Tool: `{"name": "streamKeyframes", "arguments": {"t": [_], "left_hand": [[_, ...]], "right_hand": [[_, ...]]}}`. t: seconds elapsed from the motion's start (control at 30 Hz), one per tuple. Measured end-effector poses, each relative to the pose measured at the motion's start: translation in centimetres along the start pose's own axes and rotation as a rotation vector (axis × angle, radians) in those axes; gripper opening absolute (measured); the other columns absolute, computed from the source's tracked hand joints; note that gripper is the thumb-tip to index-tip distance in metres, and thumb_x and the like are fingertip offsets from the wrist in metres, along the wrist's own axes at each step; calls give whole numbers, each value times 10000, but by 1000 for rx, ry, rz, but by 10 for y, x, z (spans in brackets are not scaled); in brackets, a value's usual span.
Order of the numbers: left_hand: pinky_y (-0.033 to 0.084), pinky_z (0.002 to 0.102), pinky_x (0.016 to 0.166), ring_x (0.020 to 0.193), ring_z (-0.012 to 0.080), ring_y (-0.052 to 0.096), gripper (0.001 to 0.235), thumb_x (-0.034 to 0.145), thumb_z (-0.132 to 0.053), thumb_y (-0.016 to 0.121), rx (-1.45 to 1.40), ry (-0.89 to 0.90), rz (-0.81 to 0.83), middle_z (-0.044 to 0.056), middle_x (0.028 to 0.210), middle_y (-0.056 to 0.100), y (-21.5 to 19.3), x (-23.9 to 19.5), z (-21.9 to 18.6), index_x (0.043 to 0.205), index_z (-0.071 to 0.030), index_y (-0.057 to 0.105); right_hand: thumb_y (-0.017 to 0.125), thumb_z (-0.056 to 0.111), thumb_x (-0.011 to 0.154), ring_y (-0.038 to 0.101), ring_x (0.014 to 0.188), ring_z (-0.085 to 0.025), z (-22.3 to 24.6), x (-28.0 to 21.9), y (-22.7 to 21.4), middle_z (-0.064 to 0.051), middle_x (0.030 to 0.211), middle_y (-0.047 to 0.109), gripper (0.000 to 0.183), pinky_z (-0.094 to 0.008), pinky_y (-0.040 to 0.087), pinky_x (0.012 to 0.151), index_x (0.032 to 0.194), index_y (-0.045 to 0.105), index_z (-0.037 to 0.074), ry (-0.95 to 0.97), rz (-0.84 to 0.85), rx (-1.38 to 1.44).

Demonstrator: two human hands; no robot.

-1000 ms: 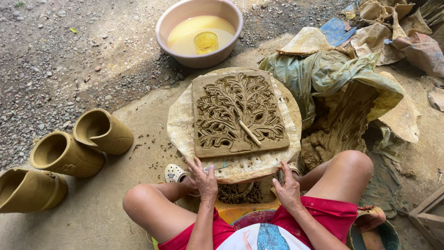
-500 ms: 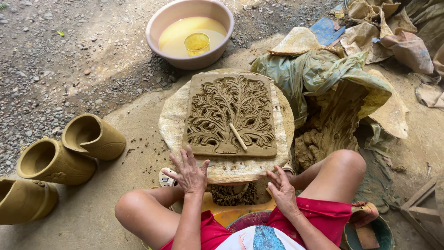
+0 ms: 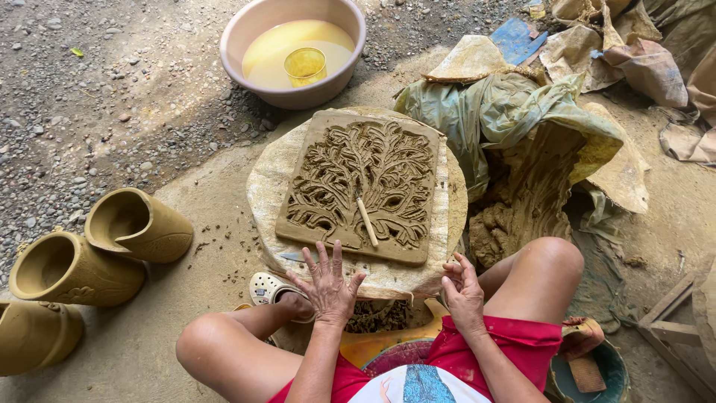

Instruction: The person carves a tree design into a clay slab by hand and using a thin wooden stick, then uses their finger to smooth the edges of the carved patterns.

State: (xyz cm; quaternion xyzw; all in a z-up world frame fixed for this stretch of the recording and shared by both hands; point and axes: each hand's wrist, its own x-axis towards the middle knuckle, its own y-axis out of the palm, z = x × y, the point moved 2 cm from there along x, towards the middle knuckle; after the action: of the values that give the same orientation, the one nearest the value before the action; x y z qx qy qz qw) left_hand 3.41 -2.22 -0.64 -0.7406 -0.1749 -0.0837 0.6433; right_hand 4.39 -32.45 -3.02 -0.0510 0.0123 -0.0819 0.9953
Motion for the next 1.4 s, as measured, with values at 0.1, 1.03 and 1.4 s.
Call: {"name": "streamKeyframes", "arguments": {"t": [0.1,1.03,1.4], "left_hand": [[-83,809,1094,1565,391,-37,913,887,-844,274,-29,28,10,80,1716,22,0,-4,-16,1632,-354,78],[-44,760,1133,1551,404,70,956,828,-832,434,-134,419,19,276,1646,156,-23,-53,-105,1621,-338,227],[-13,745,1125,1532,435,82,928,853,-768,479,-121,329,71,297,1632,139,-27,-61,-86,1622,-325,208]], "right_hand": [[622,-35,922,643,1075,-121,-1,3,0,-60,1199,659,604,-254,535,963,1491,461,87,-10,-12,19],[511,-35,911,386,1475,-290,-23,-21,19,-270,1592,322,845,-362,382,1139,1612,81,158,380,297,391],[519,69,971,479,1422,-297,-4,-50,33,-253,1564,376,687,-399,493,1065,1569,196,169,523,524,442]]}}
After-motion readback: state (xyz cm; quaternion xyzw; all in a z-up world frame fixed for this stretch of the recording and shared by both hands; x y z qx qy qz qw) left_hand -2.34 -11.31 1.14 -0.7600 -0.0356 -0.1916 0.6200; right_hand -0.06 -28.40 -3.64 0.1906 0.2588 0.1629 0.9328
